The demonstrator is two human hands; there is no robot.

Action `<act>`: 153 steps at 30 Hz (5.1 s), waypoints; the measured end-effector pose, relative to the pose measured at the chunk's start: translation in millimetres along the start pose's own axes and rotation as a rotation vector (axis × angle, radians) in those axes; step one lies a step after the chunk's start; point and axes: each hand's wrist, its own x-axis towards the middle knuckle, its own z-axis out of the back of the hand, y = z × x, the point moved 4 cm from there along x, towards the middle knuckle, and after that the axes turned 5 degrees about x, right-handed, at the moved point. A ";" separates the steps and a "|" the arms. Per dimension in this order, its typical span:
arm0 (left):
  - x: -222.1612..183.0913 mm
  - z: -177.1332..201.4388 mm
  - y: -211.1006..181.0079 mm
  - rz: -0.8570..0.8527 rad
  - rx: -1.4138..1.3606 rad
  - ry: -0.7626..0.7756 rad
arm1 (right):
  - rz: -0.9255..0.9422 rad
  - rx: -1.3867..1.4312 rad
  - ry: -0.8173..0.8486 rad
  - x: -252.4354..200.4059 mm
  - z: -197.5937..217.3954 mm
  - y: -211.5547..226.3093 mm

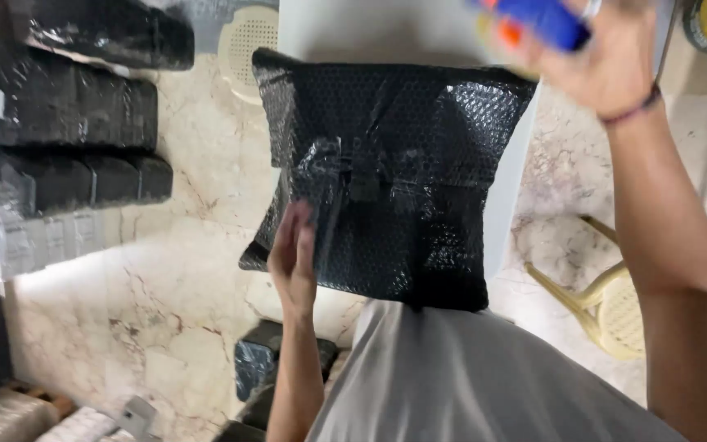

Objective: The person wraps an item in a white padded envelope and then wraps the entire package in black bubble wrap, securing the layers with clear tape using a tape dispenser.

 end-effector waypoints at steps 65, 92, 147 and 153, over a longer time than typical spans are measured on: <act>119.2 -7.2 84.1 -0.423 0.291 -0.372 | -0.182 -0.593 1.219 -2.6 -143.7 180.6; 105.1 -84.6 51.6 -0.727 1.096 0.325 | -0.779 -0.712 1.674 14.8 -58.1 133.5; 92.6 21.0 154.2 0.832 -1.027 0.917 | -0.173 -0.565 0.651 -39.7 -204.5 337.8; 116.7 26.3 141.6 0.474 -0.766 0.578 | -0.126 -0.715 0.642 -40.0 -186.7 355.4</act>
